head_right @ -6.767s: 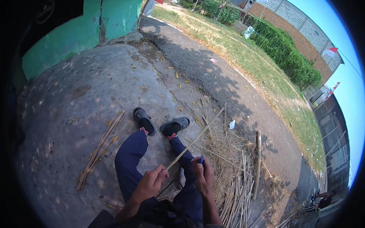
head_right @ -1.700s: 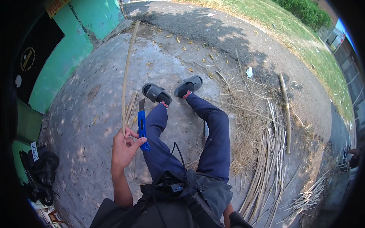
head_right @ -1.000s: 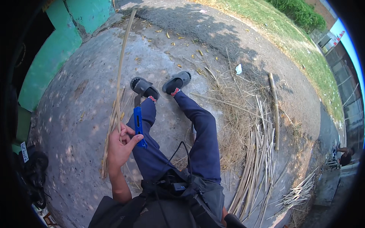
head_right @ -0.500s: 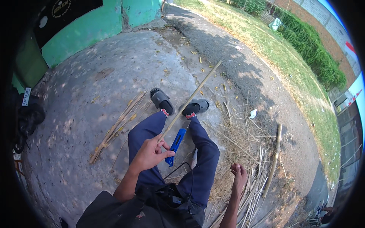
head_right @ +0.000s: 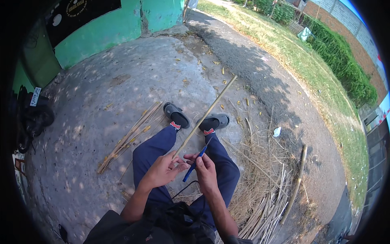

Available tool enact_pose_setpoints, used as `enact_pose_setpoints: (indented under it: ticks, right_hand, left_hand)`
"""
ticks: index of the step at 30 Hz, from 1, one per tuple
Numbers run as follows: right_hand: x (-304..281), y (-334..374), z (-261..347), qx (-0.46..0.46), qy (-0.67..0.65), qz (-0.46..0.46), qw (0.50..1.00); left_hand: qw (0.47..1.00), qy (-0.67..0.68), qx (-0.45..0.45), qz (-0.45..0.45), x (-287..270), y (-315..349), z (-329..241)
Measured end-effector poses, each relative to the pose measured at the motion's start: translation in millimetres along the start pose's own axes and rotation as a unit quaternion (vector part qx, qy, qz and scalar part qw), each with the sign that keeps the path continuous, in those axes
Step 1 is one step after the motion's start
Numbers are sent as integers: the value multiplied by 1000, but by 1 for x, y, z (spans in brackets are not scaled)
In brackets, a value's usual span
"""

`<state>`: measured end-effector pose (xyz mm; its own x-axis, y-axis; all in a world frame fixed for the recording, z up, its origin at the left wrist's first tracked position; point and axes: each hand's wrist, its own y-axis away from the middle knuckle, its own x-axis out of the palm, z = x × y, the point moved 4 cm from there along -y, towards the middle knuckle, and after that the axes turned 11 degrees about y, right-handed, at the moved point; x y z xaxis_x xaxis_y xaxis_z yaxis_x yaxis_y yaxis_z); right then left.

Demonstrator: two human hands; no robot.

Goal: The person shaves a thin bamboo strip using a small knife, repeatedly running the blade along the length of the strip while holding it between their fingers.

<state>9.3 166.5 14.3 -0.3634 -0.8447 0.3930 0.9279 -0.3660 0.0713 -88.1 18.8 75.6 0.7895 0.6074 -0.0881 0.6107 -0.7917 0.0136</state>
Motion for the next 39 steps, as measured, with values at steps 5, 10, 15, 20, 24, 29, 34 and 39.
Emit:
enact_pose_setpoints:
  ticks: [5, 10, 15, 20, 24, 29, 34, 39]
  right_hand:
    - [-46, -2, 36, -97, 148, -176, 968]
    - [-43, 11, 51, -90, 103, -187, 973]
    - [-17, 4, 65, -111, 72, -191, 973]
    - [-20, -1, 50, -50, 51, -173, 982]
    - [-18, -7, 59, -78, -11, -152, 985]
    - [-29, -10, 78, -118, -37, -146, 981]
    - [-46, -13, 86, -128, -69, -139, 980]
    - [-53, -15, 89, -121, -73, -165, 976]
  left_hand:
    - [997, -64, 26, -44, -19, -7, -4]
    - [995, -77, 60, -1, -2, -10, -3]
    - [988, -140, 72, -1, 16, -5, -10]
    - [976, -198, 91, -18, 21, -1, -16]
    - [995, -100, 17, -1, 14, 6, -24]
    - [994, -92, 65, 8, -23, 19, -6]
    - [990, 25, -69, 119, -17, 30, 14]
    - [960, 203, -139, 133, -4, 32, 25]
